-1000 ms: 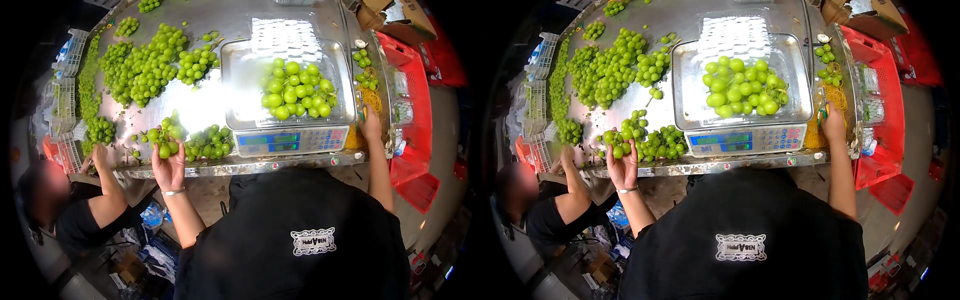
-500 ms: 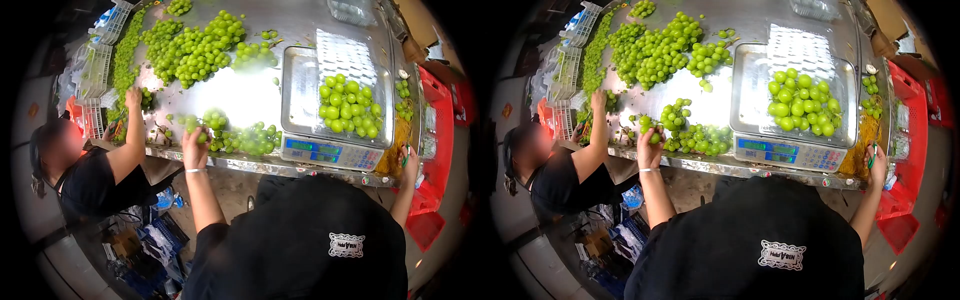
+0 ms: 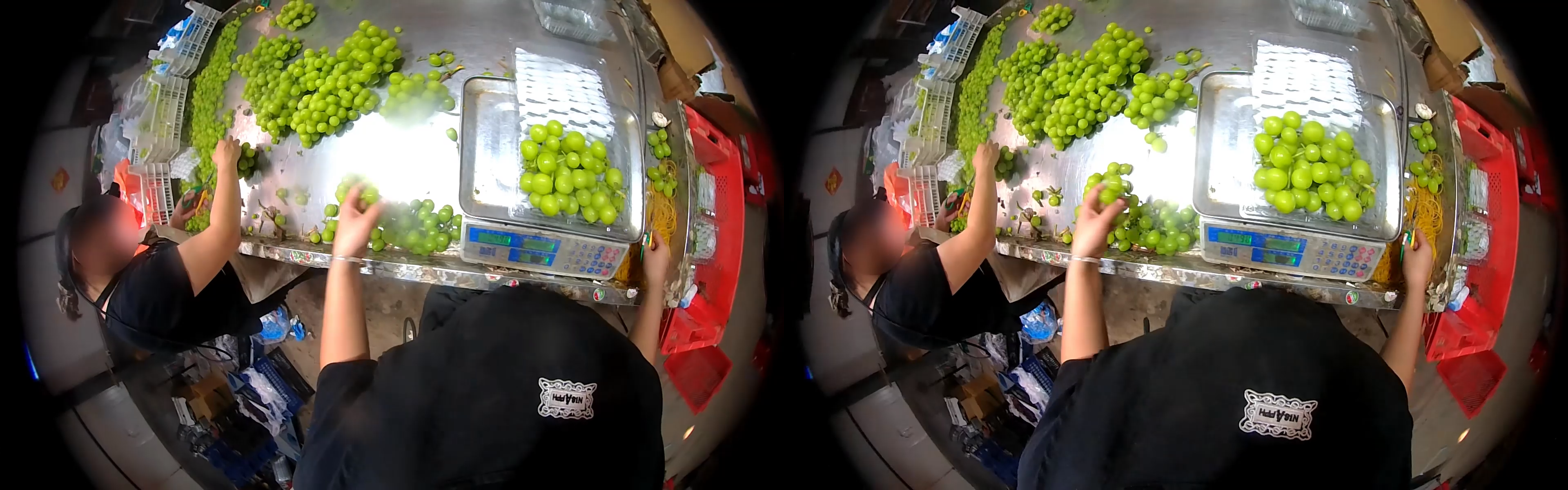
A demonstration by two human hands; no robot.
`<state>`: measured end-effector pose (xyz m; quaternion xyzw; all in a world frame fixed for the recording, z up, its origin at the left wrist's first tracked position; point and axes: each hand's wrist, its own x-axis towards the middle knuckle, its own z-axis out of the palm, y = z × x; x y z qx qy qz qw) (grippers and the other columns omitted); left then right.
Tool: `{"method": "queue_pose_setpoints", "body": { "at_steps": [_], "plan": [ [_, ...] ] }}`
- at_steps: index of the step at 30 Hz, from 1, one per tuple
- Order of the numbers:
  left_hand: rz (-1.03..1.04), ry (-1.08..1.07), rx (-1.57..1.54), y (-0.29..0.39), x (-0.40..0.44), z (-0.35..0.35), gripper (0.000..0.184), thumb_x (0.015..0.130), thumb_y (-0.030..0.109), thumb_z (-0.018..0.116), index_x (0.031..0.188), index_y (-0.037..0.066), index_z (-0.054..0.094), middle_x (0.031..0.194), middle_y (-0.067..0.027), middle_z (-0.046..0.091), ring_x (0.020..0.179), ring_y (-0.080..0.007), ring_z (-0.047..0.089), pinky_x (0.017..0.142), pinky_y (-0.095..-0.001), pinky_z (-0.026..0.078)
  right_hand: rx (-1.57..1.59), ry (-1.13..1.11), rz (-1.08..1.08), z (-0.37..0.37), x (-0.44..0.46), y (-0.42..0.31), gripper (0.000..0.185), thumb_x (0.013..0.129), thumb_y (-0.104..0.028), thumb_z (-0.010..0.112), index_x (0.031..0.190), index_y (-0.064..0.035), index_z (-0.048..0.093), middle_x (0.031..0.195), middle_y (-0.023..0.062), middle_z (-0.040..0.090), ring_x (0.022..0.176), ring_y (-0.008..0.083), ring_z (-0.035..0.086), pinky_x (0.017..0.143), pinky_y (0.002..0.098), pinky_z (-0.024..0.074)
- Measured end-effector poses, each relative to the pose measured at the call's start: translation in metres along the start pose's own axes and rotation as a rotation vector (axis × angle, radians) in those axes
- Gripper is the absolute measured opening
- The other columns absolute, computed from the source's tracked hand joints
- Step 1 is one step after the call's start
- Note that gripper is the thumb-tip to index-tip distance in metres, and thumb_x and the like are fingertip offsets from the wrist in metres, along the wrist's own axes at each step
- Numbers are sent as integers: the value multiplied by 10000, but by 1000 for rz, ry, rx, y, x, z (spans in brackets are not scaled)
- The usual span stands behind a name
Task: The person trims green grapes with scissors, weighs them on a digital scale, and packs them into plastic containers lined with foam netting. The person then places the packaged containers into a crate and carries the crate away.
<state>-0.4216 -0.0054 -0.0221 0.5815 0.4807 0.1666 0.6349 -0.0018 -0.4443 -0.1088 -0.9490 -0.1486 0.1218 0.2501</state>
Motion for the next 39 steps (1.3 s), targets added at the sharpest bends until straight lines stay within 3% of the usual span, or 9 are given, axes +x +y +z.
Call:
{"method": "queue_pose_setpoints", "body": {
  "at_steps": [4, 6, 10, 20, 25, 27, 32, 36, 39],
  "plan": [
    [209, 264, 298, -20, 0, -17, 261, 794, 148, 586, 991, -18, 549, 867, -93, 599, 738, -165, 566, 652, -258, 446, -48, 5, 55, -7, -9, -8, 406, 767, -144, 600, 1121, 29, 502, 802, 138, 594, 651, 154, 516, 619, 283, 417],
    [-61, 365, 1078, -17, -6, -39, 235, 749, 214, 623, 860, 8, 606, 851, -137, 598, 755, -260, 574, 687, -332, 458, -93, 62, 32, -11, -9, -2, 413, 765, -155, 601, 1127, 16, 502, 843, 163, 597, 697, 207, 548, 653, 302, 427],
    [-40, 328, 1301, -51, -2, -52, 261, 666, 280, 664, 773, 44, 634, 761, -162, 584, 723, -326, 562, 668, -416, 455, -146, 79, -82, -9, -10, -14, 434, 754, -180, 607, 1142, -18, 498, 978, 225, 575, 887, 346, 564, 766, 364, 434],
    [475, -10, 513, 111, -60, 46, 118, 610, -9, 654, 661, -17, 548, 686, -93, 526, 674, -181, 493, 652, -268, 400, -184, 65, -119, -2, -16, -30, 425, 729, -115, 599, 1122, 10, 497, 1064, 236, 527, 1003, 359, 500, 858, 376, 393],
    [886, -125, 420, 156, -53, 194, 153, 631, 37, 653, 672, -14, 514, 718, -86, 497, 711, -200, 496, 672, -268, 394, -151, 133, -114, 1, -17, -37, 421, 715, -80, 603, 1110, 18, 495, 1011, 243, 533, 966, 379, 499, 842, 396, 397],
    [975, -52, 774, 152, -38, 232, 169, 651, 117, 670, 688, -1, 555, 756, -109, 535, 745, -255, 512, 687, -329, 405, -146, 115, -91, -3, -21, -45, 426, 713, -79, 605, 1113, 17, 494, 1011, 241, 530, 963, 379, 497, 840, 398, 398],
    [1083, 73, 500, 142, -18, 193, 112, 780, 106, 582, 838, 18, 619, 857, -92, 581, 882, -203, 535, 772, -308, 425, -130, 120, -106, -6, -30, -42, 416, 712, -66, 594, 1111, 1, 500, 1030, 237, 512, 967, 381, 484, 834, 396, 399],
    [741, 226, 174, 132, -29, 120, 142, 840, 62, 468, 887, -20, 574, 914, -81, 560, 871, -162, 515, 815, -276, 392, -127, 66, -130, -20, -41, -60, 387, 734, -64, 570, 1111, -13, 503, 1050, 238, 503, 963, 375, 490, 841, 394, 396],
    [561, 298, 134, 112, -39, 84, 188, 876, 98, 430, 891, -33, 563, 931, -81, 551, 872, -139, 498, 822, -263, 378, -30, 365, -330, -49, -49, -100, 380, 780, -87, 524, 1145, 7, 479, 1129, 218, 483, 1048, 346, 464, 895, 374, 359]
  ]
}}
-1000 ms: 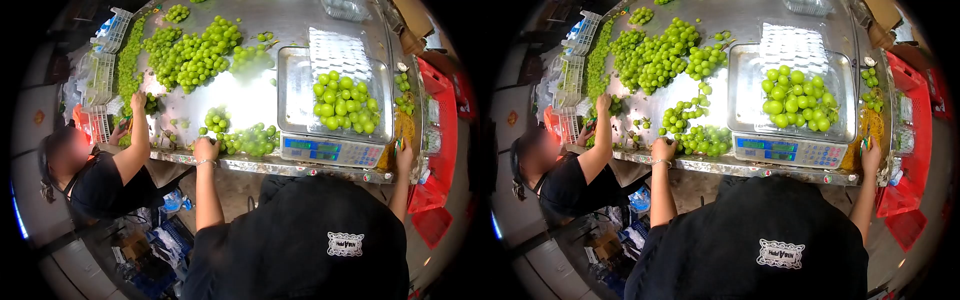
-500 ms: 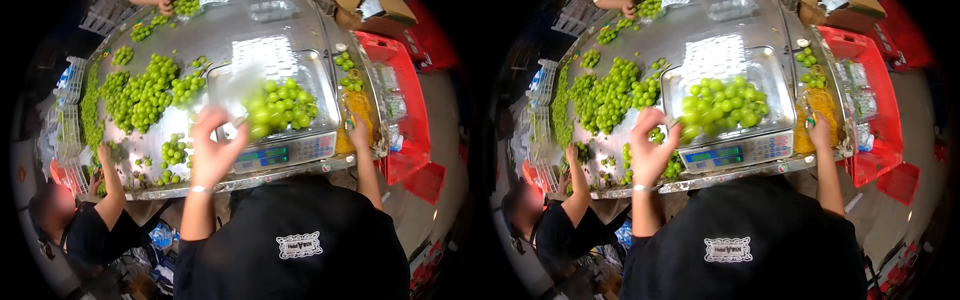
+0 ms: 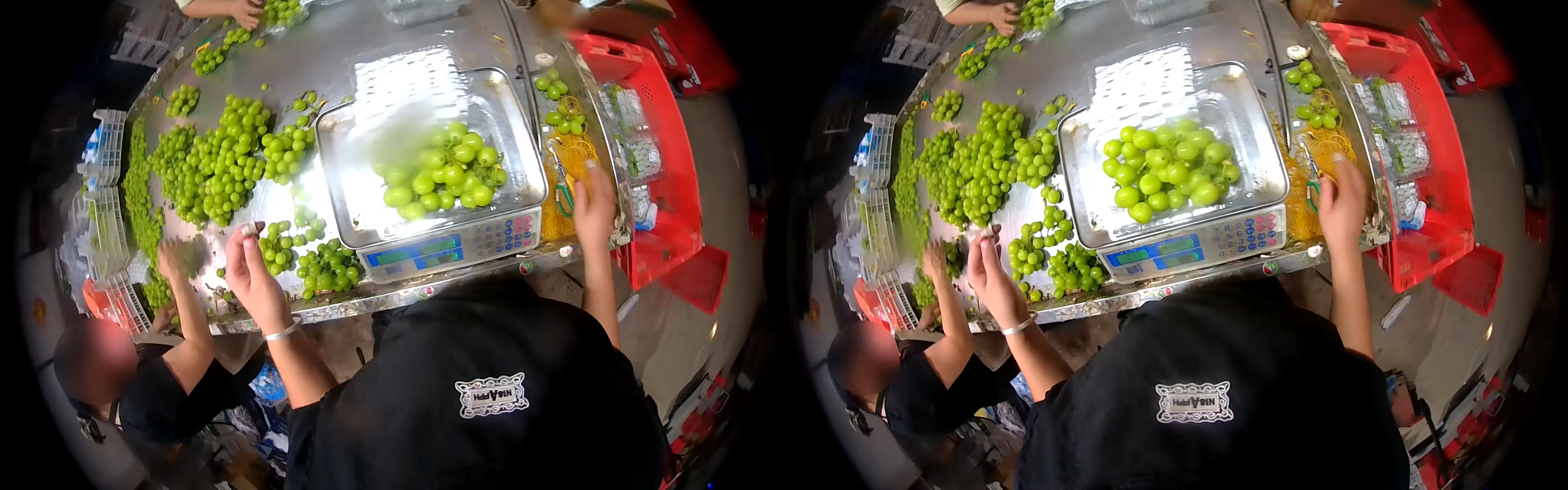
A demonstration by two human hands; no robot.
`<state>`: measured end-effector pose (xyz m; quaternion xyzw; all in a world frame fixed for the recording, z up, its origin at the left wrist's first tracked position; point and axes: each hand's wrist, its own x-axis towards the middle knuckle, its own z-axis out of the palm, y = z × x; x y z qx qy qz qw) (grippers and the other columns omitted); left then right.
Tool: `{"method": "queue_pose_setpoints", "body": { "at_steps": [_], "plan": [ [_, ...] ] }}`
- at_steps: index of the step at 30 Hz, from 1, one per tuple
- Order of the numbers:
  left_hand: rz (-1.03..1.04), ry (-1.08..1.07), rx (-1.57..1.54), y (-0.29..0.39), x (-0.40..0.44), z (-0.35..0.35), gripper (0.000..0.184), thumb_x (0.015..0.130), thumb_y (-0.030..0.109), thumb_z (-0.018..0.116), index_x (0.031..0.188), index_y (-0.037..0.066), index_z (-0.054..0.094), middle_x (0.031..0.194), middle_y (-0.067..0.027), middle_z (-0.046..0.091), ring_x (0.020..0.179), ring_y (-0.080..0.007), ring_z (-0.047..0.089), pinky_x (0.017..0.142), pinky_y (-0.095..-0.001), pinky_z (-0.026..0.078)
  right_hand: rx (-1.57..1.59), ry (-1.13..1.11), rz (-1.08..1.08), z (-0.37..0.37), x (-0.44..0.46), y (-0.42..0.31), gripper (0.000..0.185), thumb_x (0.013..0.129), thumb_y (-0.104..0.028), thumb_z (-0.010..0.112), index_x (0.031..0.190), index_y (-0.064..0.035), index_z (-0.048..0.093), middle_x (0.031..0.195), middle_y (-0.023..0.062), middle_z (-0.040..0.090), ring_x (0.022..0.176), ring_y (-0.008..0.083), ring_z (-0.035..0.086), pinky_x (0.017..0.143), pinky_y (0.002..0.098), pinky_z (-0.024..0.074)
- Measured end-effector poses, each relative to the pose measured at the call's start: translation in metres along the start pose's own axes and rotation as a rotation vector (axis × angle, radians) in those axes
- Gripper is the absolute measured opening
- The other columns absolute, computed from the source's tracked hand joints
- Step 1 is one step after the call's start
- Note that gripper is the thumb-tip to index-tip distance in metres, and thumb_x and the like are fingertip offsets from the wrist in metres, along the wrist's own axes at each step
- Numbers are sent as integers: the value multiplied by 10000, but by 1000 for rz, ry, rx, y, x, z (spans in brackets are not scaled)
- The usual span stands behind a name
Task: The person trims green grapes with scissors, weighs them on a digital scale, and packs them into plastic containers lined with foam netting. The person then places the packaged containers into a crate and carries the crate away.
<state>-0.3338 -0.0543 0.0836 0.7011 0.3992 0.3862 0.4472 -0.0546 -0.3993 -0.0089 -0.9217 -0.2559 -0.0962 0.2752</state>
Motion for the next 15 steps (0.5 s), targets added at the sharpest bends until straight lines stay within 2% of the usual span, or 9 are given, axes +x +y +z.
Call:
{"method": "queue_pose_setpoints", "body": {
  "at_steps": [1, 3, 4, 6, 8, 12, 14, 15],
  "plan": [
    [-25, 16, -22, -1, -4, -6, 193, 876, 99, 430, 890, -40, 562, 932, -80, 551, 873, -137, 497, 825, -264, 374, 31, 123, -67, -12, 10, -20, 382, 808, -116, 498, 1165, 14, 461, 1168, 210, 468, 1093, 338, 441, 921, 368, 336],
    [-12, 48, -48, -10, -10, -11, 200, 880, 101, 426, 888, -44, 564, 934, -79, 550, 875, -144, 500, 825, -268, 378, 252, 123, -265, -31, 34, -68, 474, 863, -280, 415, 1228, 22, 389, 1268, 200, 385, 1195, 347, 337, 980, 398, 261],
    [-4, 57, -96, -14, -12, -10, 200, 881, 98, 426, 890, -43, 567, 940, -82, 550, 879, -144, 502, 820, -268, 386, 256, 110, -273, -29, 41, -88, 474, 863, -280, 415, 1228, 22, 389, 1268, 200, 385, 1195, 347, 337, 980, 398, 261],
    [-35, 79, -96, -19, -15, -4, 195, 878, 91, 431, 905, -47, 567, 950, -83, 549, 879, -146, 504, 809, -260, 395, 276, -3, -589, -16, 56, -122, 580, 865, -452, 330, 1279, -46, 340, 1341, 181, 288, 1239, 357, 260, 1006, 459, 197],
    [-43, 69, -121, -15, -19, 2, 199, 877, 93, 427, 914, -46, 565, 962, -86, 544, 896, -159, 500, 812, -263, 390, 145, -127, -745, 2, 60, -138, 649, 816, -545, 347, 1301, -115, 326, 1368, 162, 245, 1255, 353, 232, 1008, 500, 168],
    [53, 4, -6, -24, -25, 5, 237, 896, 119, 397, 968, -55, 540, 1008, -108, 534, 912, -173, 523, 853, -300, 400, 45, -279, -809, 17, 65, -167, 635, 793, -526, 429, 1307, -167, 328, 1377, 146, 237, 1261, 341, 229, 1004, 516, 165],
    [8, -10, -35, -31, -30, 6, 239, 897, 123, 395, 962, -54, 542, 1009, -107, 533, 912, -173, 523, 859, -303, 398, -130, -419, -790, 25, 67, -173, 591, 818, -428, 472, 1292, -98, 345, 1355, 159, 278, 1243, 347, 265, 1013, 476, 181],
    [-29, -26, -67, -33, -32, 9, 241, 898, 127, 394, 957, -52, 543, 1011, -106, 532, 912, -174, 523, 865, -306, 397, -137, -416, -796, 30, 75, -171, 591, 818, -428, 472, 1292, -98, 345, 1355, 159, 278, 1243, 347, 265, 1013, 476, 181]
  ]
}}
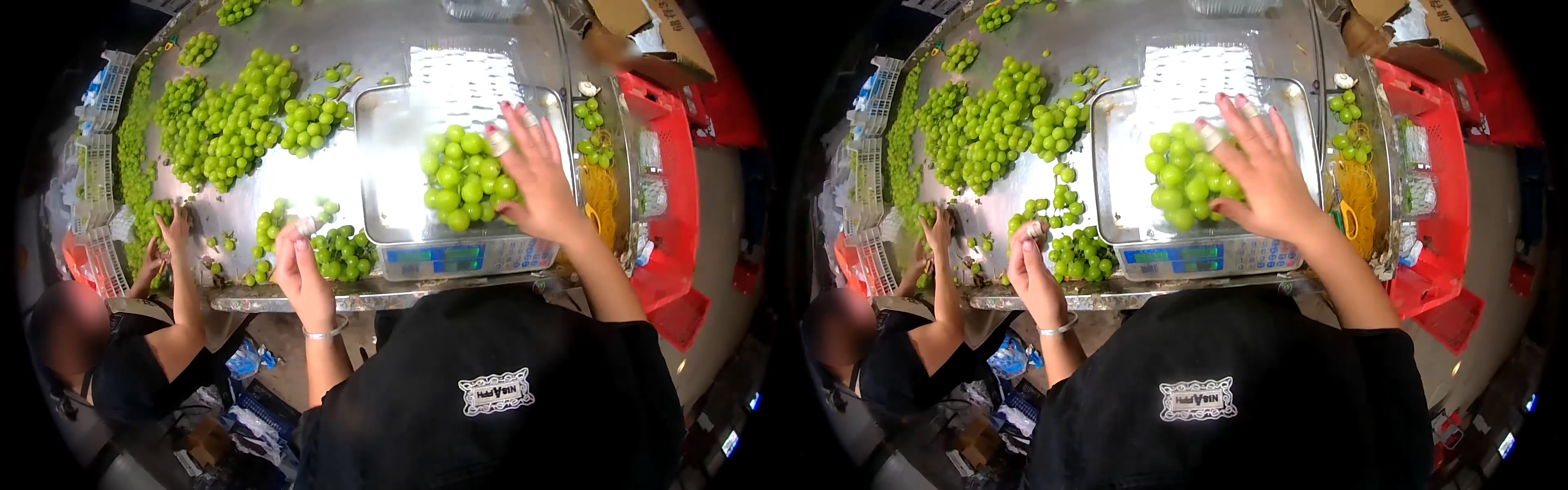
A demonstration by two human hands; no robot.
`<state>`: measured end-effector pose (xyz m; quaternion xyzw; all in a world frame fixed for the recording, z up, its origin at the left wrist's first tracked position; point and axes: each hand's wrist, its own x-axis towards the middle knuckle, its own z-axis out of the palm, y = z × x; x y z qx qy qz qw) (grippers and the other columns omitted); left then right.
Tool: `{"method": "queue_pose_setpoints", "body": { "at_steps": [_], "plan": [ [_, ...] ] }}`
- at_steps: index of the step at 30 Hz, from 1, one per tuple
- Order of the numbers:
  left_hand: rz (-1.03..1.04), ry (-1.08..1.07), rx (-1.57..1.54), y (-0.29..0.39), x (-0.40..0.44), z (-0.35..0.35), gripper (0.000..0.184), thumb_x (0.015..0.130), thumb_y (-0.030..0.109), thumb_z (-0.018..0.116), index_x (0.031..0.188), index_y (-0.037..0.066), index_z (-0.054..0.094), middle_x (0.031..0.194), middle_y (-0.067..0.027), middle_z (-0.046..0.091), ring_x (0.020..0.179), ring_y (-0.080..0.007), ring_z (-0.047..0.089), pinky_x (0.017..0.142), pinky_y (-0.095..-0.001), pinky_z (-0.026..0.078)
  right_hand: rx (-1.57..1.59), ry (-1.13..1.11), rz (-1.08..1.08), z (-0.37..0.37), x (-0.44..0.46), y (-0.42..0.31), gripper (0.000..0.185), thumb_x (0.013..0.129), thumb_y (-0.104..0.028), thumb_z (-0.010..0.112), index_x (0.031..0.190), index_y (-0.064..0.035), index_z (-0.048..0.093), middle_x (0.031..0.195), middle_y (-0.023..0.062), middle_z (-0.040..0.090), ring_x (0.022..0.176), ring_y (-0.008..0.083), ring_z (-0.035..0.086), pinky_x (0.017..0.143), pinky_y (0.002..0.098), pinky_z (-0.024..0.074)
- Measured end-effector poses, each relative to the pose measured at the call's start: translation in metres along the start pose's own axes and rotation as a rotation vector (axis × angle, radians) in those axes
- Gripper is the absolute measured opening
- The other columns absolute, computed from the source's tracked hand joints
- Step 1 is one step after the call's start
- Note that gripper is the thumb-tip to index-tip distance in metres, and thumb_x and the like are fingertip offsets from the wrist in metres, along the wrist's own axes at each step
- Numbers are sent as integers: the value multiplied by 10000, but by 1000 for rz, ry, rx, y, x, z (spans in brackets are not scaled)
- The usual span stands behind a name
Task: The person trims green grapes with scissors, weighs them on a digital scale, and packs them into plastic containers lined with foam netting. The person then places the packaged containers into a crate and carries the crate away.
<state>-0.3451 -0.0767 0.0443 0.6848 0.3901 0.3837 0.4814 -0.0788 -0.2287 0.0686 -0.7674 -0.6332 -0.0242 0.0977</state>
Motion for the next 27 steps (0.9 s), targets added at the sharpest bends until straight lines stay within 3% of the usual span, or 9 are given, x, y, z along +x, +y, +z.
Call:
{"method": "queue_pose_setpoints", "body": {
  "at_steps": [4, 6, 11, 13, 15, 18, 22, 24, 27],
  "plan": [
    [-50, -43, -18, 3, -9, 21, 247, 887, 125, 381, 905, -44, 559, 975, -115, 531, 944, -202, 480, 858, -300, 356, 807, 552, 402, 26, 48, 103, 531, 900, -374, 353, 1219, 48, 389, 1243, 188, 426, 1182, 295, 375, 1011, 372, 236],
    [-77, -85, -47, 0, -9, 34, 299, 895, 154, 365, 894, -45, 588, 974, -119, 530, 957, -207, 476, 858, -301, 354, 567, 160, 692, 47, 80, 134, 617, 903, -468, 236, 1225, 33, 393, 1205, 188, 461, 1171, 248, 391, 999, 365, 257],
    [-137, -146, -52, 12, -2, 44, 443, 915, 304, 303, 936, -27, 598, 1043, -97, 518, 936, -176, 473, 808, -284, 353, 1501, 295, 438, -1, 48, 98, 669, 894, -511, 135, 1139, 11, 474, 1133, 158, 500, 1153, 263, 386, 1010, 410, 216],
    [-278, -144, -278, 15, -3, 55, 565, 904, 431, 236, 970, 3, 600, 1094, -78, 518, 920, -145, 459, 747, -268, 328, 1267, 26, 159, -17, 0, 70, 577, 899, -477, 229, 906, -29, 593, 1021, 92, 493, 1141, 250, 388, 992, 419, 245],
    [-330, -277, -354, 3, -8, 64, 370, 886, 295, 396, 975, -8, 590, 1103, -84, 506, 940, -144, 468, 792, -268, 364, 794, 75, 33, -10, -34, 47, 146, 823, -145, 504, 849, -42, 605, 1108, 86, 479, 1107, 249, 417, 945, 364, 310],
    [-341, -359, -251, 16, -18, 80, 238, 755, -51, 543, 990, -21, 559, 1097, -56, 449, 870, -99, 455, 735, -182, 400, 910, 311, 344, -1, -69, 23, 181, 824, -118, 508, 965, -37, 588, 1130, 87, 442, 1109, 223, 409, 920, 331, 332],
    [-300, -401, -218, 5, -23, 75, 348, 761, -61, 514, 1079, 21, 400, 955, -36, 466, 738, -75, 476, 637, -209, 440, 1395, 390, 846, 8, -96, 9, 152, 825, -125, 516, 930, -26, 563, 986, 75, 515, 924, 150, 515, 745, 251, 428],
    [-655, -518, -291, 7, -18, 66, 294, 786, -36, 512, 1049, 20, 393, 867, -34, 506, 715, -97, 519, 643, -228, 469, 1499, -259, 933, 5, -106, 20, 123, 808, -59, 516, 924, -19, 521, 774, 39, 539, 685, 100, 532, 582, 213, 440],
    [-757, -595, -332, 18, -14, 67, 237, 801, -9, 514, 1021, 15, 429, 809, -37, 554, 722, -132, 572, 637, -254, 505, 1545, -222, 1023, 2, -100, 17, 83, 826, -117, 506, 802, -37, 507, 659, 21, 527, 548, 79, 506, 433, 199, 385]
  ]
}}
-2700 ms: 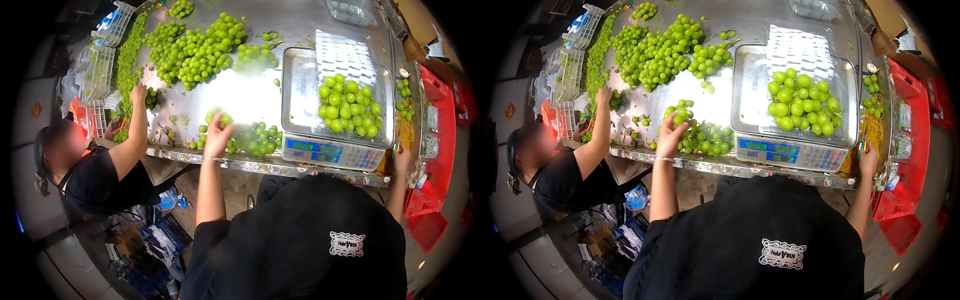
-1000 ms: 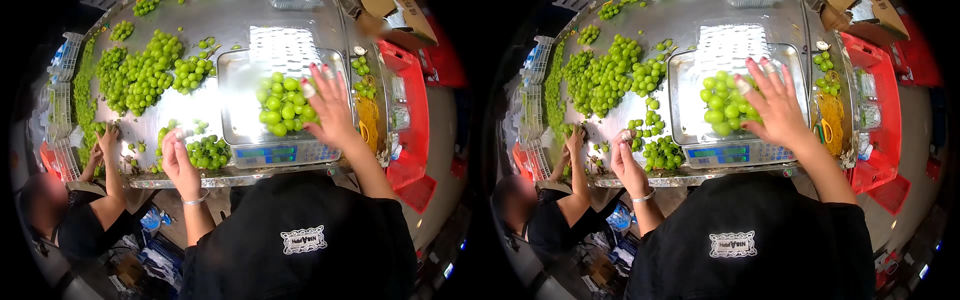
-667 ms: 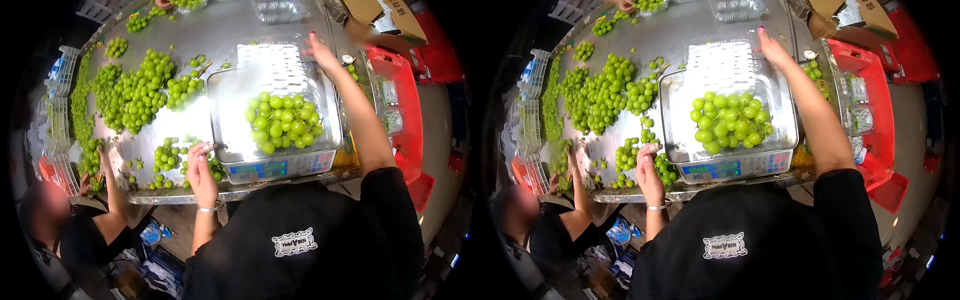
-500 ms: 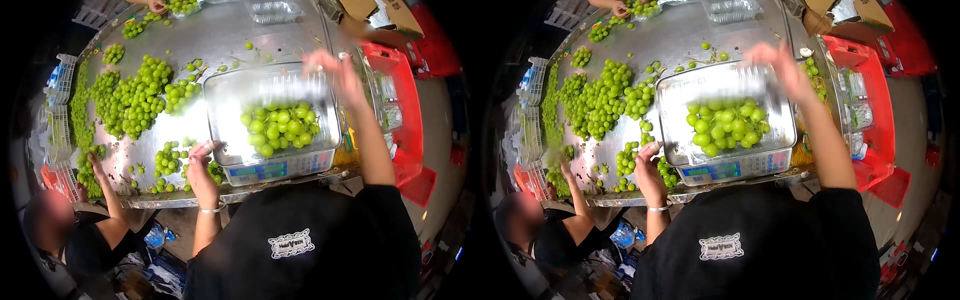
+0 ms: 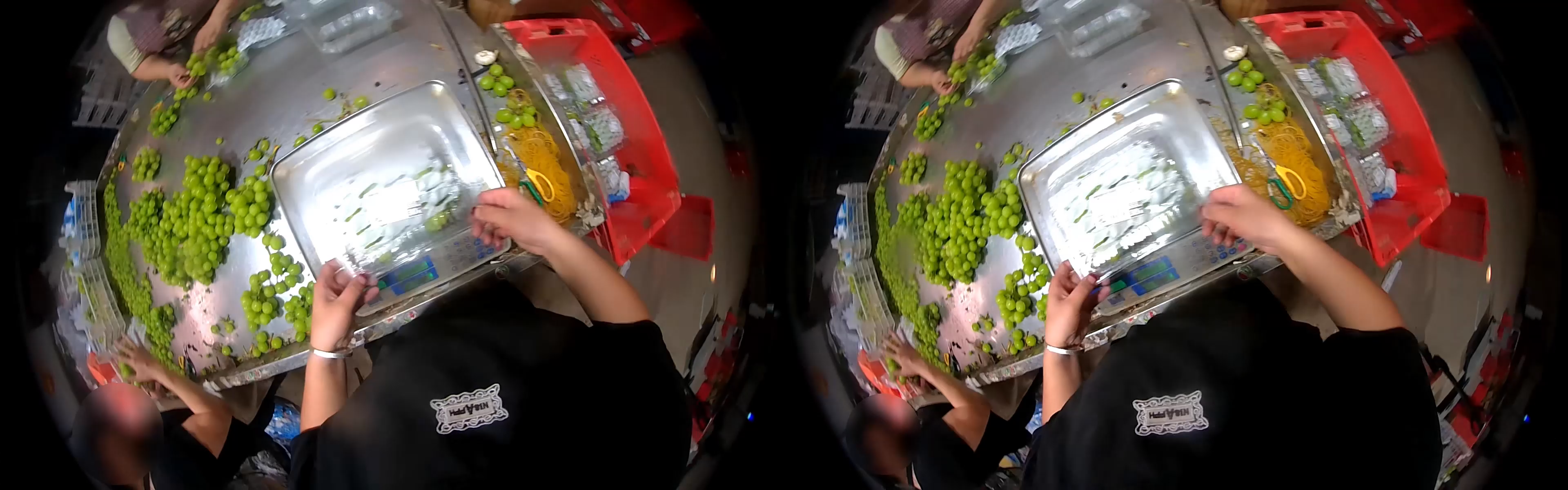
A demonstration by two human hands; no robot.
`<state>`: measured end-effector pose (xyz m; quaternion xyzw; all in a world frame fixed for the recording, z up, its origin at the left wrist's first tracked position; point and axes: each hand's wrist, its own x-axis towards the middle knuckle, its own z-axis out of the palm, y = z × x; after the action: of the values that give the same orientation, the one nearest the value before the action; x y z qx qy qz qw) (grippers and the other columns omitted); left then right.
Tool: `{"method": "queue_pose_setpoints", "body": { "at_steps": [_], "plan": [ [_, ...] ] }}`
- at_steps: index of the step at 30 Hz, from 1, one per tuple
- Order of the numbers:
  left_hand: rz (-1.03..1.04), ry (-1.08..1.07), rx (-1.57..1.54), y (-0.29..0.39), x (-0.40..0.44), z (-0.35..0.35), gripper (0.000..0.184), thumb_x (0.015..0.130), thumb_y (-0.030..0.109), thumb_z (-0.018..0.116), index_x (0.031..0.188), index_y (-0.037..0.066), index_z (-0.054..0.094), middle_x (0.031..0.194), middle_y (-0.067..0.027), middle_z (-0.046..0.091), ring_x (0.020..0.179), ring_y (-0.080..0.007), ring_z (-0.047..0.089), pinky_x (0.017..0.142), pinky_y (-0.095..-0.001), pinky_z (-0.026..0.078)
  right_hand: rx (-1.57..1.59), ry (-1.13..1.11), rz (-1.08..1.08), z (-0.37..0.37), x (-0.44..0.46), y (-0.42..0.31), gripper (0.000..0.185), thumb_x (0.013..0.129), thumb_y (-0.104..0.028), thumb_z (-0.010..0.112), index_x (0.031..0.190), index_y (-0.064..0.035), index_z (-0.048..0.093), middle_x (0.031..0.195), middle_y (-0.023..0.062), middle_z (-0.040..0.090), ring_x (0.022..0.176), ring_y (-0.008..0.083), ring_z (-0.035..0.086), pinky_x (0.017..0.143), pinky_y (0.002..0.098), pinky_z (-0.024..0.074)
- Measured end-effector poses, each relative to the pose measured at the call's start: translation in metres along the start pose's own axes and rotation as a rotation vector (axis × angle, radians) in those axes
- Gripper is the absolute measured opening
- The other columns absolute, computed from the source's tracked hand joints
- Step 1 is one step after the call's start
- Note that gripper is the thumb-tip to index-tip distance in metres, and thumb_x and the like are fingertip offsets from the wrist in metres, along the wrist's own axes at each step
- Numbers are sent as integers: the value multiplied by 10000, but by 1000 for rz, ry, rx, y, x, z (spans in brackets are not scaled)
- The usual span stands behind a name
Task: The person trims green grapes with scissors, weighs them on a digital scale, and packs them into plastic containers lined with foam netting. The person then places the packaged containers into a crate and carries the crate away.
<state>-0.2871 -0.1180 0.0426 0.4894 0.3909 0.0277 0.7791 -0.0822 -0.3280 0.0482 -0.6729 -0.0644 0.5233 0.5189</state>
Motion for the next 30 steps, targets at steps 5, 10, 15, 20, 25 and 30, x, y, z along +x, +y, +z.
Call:
{"method": "queue_pose_setpoints", "body": {
  "at_steps": [5, 10, 15, 20, 25, 30],
  "plan": [
    [65, -32, 16, -4, 13, -7, 174, 784, -27, 500, 951, 20, 495, 770, -33, 571, 634, -120, 577, 594, -246, 518, -12, 142, -249, 14, -1, 29, 142, 820, -119, 484, 707, -39, 513, 593, 24, 533, 470, 81, 483, 398, 193, 363],
    [129, -80, 158, 26, 43, -37, 214, 795, 48, 450, 997, 2, 505, 768, -7, 566, 632, -82, 528, 566, -196, 441, 30, 36, -299, -52, -12, 5, 127, 799, -74, 499, 750, 4, 585, 638, 64, 589, 502, 119, 551, 480, 222, 439],
    [264, 346, 208, 27, 116, -26, 308, 889, 248, 444, 1071, 10, 514, 928, -13, 546, 813, -97, 494, 741, -209, 400, -1057, 1094, -389, -148, 84, 59, 88, 739, -73, 571, 804, -20, 598, 805, 136, 549, 709, 292, 566, 631, 377, 453],
    [240, 12, 230, 25, 107, 3, 283, 912, 229, 411, 1059, 17, 526, 962, -24, 557, 881, -109, 488, 788, -233, 391, -1088, 911, -322, -160, 76, 38, 115, 745, -128, 533, 716, -47, 610, 858, 133, 535, 766, 316, 563, 664, 419, 454],
    [405, -55, 517, 31, 98, 28, 284, 906, 178, 401, 1077, -16, 517, 990, -95, 554, 904, -176, 498, 835, -289, 371, -1271, 808, -244, -179, 78, 36, 119, 737, -131, 543, 684, -37, 595, 836, 133, 538, 750, 324, 562, 649, 419, 450],
    [858, 105, 853, 63, 55, 83, 235, 790, 92, 506, 990, -29, 524, 933, -165, 472, 866, -291, 471, 784, -338, 378, -1213, 822, -371, -179, 71, 36, 88, 720, -128, 571, 705, -44, 595, 815, 133, 544, 745, 320, 559, 651, 415, 450]
  ]
}}
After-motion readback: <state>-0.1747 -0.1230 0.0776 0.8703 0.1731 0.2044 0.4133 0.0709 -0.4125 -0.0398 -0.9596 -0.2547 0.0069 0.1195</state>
